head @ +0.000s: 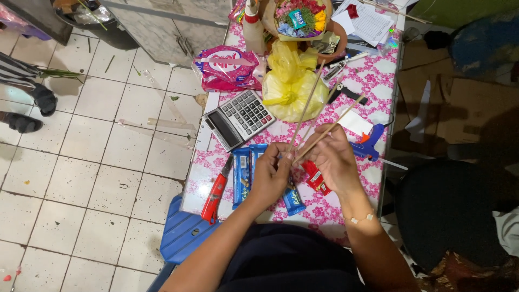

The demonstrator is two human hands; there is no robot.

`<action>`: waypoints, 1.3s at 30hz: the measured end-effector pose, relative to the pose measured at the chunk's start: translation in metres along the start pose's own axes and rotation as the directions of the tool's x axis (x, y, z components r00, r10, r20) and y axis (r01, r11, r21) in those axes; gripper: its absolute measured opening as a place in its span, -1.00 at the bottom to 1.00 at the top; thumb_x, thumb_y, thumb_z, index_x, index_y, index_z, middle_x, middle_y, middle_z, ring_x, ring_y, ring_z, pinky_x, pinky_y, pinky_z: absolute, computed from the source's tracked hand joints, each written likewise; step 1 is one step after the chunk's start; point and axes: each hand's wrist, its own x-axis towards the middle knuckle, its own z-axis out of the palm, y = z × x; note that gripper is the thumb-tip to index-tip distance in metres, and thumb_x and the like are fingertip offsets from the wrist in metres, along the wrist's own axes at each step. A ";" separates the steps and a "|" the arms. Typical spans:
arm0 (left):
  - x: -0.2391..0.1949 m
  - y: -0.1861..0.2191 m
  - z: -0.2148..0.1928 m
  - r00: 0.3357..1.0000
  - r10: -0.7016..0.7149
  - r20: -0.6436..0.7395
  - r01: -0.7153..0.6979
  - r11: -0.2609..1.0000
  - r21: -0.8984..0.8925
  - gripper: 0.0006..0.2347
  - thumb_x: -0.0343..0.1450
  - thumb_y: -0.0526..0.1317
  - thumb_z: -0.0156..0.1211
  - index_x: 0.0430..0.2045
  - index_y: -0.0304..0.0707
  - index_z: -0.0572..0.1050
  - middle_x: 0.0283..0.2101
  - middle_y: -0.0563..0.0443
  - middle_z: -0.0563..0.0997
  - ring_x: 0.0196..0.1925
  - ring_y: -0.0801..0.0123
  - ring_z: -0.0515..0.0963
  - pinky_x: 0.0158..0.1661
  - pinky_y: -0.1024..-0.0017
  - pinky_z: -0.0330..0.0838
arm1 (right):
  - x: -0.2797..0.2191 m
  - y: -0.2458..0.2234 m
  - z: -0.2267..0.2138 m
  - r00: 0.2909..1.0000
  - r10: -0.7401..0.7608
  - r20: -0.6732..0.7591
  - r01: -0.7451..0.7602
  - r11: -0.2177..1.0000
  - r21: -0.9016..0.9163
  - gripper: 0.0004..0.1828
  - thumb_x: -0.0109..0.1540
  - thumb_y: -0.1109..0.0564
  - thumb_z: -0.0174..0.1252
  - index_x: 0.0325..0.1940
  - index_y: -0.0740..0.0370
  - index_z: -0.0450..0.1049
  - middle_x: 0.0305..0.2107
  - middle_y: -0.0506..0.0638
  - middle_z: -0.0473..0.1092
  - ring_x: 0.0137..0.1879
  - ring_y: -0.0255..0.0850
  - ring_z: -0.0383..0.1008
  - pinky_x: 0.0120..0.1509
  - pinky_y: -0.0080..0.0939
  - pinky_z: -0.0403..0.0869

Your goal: The person unpacks various snack bars and cookies from a blue plastic bag onto a tiled counter. They then move to a nearby table with a floral tablecloth, where they arrange the snacks and handle wooden skewers.

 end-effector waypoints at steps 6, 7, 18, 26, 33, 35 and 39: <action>-0.007 0.005 0.003 0.982 -0.104 0.157 0.138 0.964 -0.227 -0.87 0.54 -0.37 0.06 -0.14 -0.50 0.50 -0.51 -0.18 0.60 -0.69 0.50 0.49 -0.63 0.63 0.38 | 0.001 0.016 -0.017 0.994 0.107 -0.030 -0.101 0.984 0.149 -0.73 0.36 0.16 0.05 0.12 0.30 0.32 -0.32 0.21 0.48 -0.30 -0.08 0.64 -0.30 -0.25 0.61; -0.007 0.006 0.003 0.976 -0.134 0.174 0.182 0.934 -0.306 -0.87 0.54 -0.37 0.06 -0.14 -0.51 0.48 -0.55 -0.19 0.58 -0.76 0.52 0.43 -0.68 0.65 0.33 | -0.001 0.022 -0.022 0.994 0.094 -0.059 -0.087 0.990 0.112 -0.75 0.35 0.20 0.08 0.07 0.37 0.39 -0.35 0.25 0.49 -0.30 -0.07 0.63 -0.28 -0.24 0.59; -0.007 0.001 0.007 0.979 -0.118 0.164 0.163 0.939 -0.303 -0.87 0.54 -0.39 0.06 -0.12 -0.52 0.47 -0.53 -0.24 0.62 -0.79 0.53 0.41 -0.66 0.67 0.26 | -0.004 0.011 -0.002 0.988 -0.083 -0.131 0.070 0.992 -0.106 -0.81 0.31 0.27 0.19 -0.04 0.40 0.37 -0.43 0.24 0.50 -0.31 -0.08 0.63 -0.26 -0.22 0.61; -0.005 0.006 0.009 0.989 -0.118 0.085 0.136 0.956 -0.259 -0.87 0.53 -0.39 0.06 -0.11 -0.50 0.49 -0.53 -0.20 0.62 -0.78 0.53 0.41 -0.65 0.67 0.30 | -0.008 0.019 -0.010 0.981 0.119 -0.153 -0.102 0.988 0.118 -0.62 0.48 -0.01 -0.25 0.23 0.26 0.29 -0.30 0.17 0.49 -0.24 -0.16 0.59 -0.23 -0.29 0.52; -0.005 0.006 0.008 0.988 -0.114 0.101 0.124 0.986 -0.107 -0.86 0.53 -0.39 0.08 -0.15 -0.50 0.55 -0.49 -0.22 0.65 -0.71 0.52 0.48 -0.66 0.62 0.38 | -0.012 0.018 -0.005 0.981 0.026 -0.191 -0.041 0.996 -0.074 -0.69 0.34 0.21 0.13 0.15 0.37 0.37 -0.32 0.17 0.49 -0.32 -0.16 0.56 -0.29 -0.31 0.50; -0.007 0.004 0.008 0.988 -0.120 0.100 0.130 0.986 -0.108 -0.86 0.53 -0.38 0.09 -0.15 -0.50 0.56 -0.49 -0.22 0.66 -0.71 0.51 0.49 -0.66 0.61 0.40 | -0.013 0.018 -0.003 0.979 0.030 -0.203 -0.045 0.997 -0.070 -0.70 0.33 0.24 0.15 0.14 0.37 0.40 -0.33 0.16 0.49 -0.33 -0.17 0.56 -0.30 -0.31 0.50; -0.008 0.000 0.009 0.981 -0.136 0.136 0.154 0.980 -0.129 -0.87 0.52 -0.40 0.10 -0.15 -0.49 0.57 -0.45 -0.23 0.66 -0.65 0.46 0.55 -0.65 0.57 0.46 | -0.010 0.012 0.000 0.977 0.025 -0.213 -0.040 0.997 -0.067 -0.79 0.32 0.27 0.18 0.04 0.34 0.41 -0.44 0.11 0.45 -0.47 -0.22 0.52 -0.42 -0.36 0.46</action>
